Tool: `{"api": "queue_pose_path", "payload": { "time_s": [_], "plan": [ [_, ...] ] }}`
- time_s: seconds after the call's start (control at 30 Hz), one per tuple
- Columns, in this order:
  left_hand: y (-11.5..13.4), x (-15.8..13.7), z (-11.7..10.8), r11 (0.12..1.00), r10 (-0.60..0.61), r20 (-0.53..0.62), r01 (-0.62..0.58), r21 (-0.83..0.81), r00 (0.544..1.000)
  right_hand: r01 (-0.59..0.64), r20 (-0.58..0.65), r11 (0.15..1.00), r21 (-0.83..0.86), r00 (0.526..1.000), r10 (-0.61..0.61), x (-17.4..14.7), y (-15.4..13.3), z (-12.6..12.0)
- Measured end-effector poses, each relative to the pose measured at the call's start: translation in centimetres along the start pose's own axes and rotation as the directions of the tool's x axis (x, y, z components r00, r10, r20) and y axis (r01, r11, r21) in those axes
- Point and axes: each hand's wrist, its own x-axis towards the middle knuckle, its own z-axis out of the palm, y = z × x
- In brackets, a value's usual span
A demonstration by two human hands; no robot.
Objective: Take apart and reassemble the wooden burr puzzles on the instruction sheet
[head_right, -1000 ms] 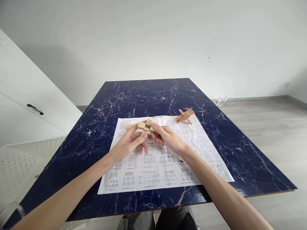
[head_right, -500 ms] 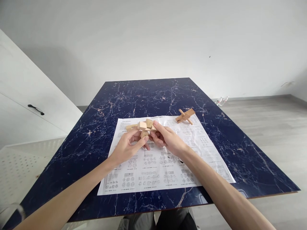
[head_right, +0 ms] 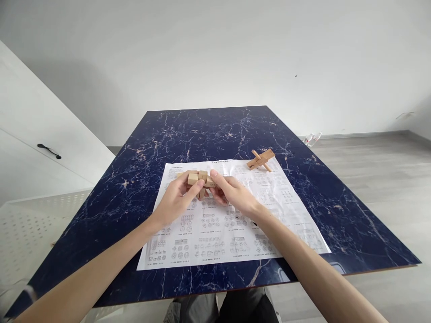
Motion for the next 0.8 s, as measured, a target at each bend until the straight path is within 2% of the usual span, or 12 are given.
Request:
{"api": "queue_pose_path", "payload": {
  "time_s": [0.17,0.3,0.6,0.8],
  "plan": [
    [-0.24,0.33,-0.15,0.985,-0.041,0.041,0.047,-0.163,0.998,0.104,-0.177,0.96,-0.261,0.972,-0.153,-0.36,-0.36,0.36],
    [-0.25,0.32,-0.19,0.977,-0.06,0.077,0.074,-0.201,0.995,0.154,-0.177,0.927,-0.343,0.958,-0.225,-0.27,-0.02,0.45],
    [-0.72,0.34,-0.4,0.986,-0.015,0.071,0.027,-0.166,0.997,0.133,-0.127,0.952,-0.277,0.977,-0.173,-0.21,-0.27,0.26],
    [-0.79,0.23,-0.36,0.986,-0.026,0.095,0.041,-0.161,0.995,0.106,-0.102,0.984,-0.143,0.987,-0.121,-0.02,0.12,0.1]
  ]
}}
